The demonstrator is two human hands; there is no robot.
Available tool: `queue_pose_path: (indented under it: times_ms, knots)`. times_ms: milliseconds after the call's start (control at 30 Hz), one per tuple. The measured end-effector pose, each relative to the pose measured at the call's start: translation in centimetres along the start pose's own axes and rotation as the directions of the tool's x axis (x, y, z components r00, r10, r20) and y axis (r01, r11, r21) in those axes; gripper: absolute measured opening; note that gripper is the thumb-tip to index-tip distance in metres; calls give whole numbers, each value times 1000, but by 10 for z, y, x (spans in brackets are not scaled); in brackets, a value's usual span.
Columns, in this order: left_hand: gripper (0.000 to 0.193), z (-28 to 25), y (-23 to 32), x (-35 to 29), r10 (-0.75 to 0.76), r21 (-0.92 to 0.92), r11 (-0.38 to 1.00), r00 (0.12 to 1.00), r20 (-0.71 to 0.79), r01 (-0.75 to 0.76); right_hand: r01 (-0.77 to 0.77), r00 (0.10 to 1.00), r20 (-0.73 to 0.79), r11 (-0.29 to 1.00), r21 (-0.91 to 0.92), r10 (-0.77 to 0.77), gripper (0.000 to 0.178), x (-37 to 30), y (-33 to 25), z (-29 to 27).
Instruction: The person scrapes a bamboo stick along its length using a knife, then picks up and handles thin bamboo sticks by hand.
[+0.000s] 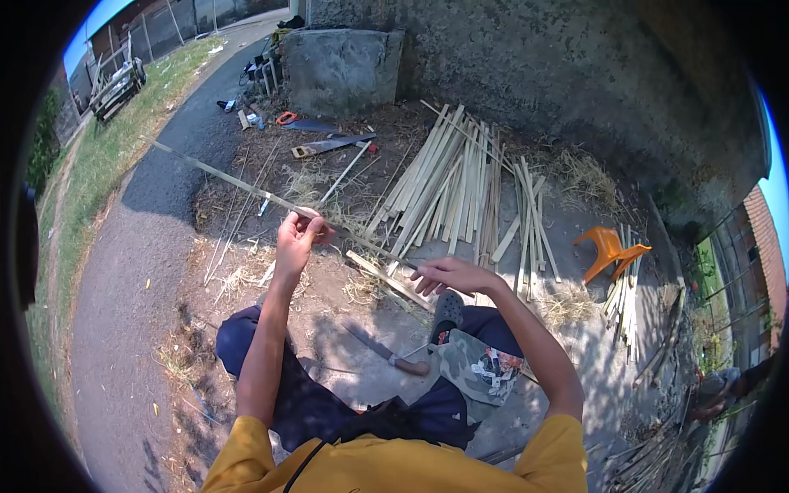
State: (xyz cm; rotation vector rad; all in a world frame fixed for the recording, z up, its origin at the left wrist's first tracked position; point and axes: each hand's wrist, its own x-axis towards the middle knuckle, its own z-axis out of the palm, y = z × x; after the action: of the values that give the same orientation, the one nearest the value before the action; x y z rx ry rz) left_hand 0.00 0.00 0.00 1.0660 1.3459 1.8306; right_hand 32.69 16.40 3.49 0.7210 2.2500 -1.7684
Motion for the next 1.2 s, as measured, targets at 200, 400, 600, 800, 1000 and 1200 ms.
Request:
queue_pose_path:
  times_ms: [200,400,600,800,1000,1200]
  knots:
    - [50,8,27,1,-97,-30,995,995,-20,97,198,717,-607,934,-296,-344,36,-18,-19,15]
    - [66,9,22,2,-104,-19,994,994,-16,104,-17,594,-804,1000,14,21,38,5,70,-91]
    - [56,14,23,4,-126,42,991,991,49,124,1,27,-951,951,-309,-309,31,-8,106,-151]
    - [53,6,23,-2,-90,27,996,993,71,88,-139,151,-917,910,-390,-369,34,-22,104,-127]
    - [52,3,25,-5,-99,65,993,994,40,96,61,392,-875,957,-284,-285,31,-5,77,-75]
    - [79,13,43,-24,332,750,623,943,4,-222,-86,510,-702,782,-617,-497,22,-43,1,-32]
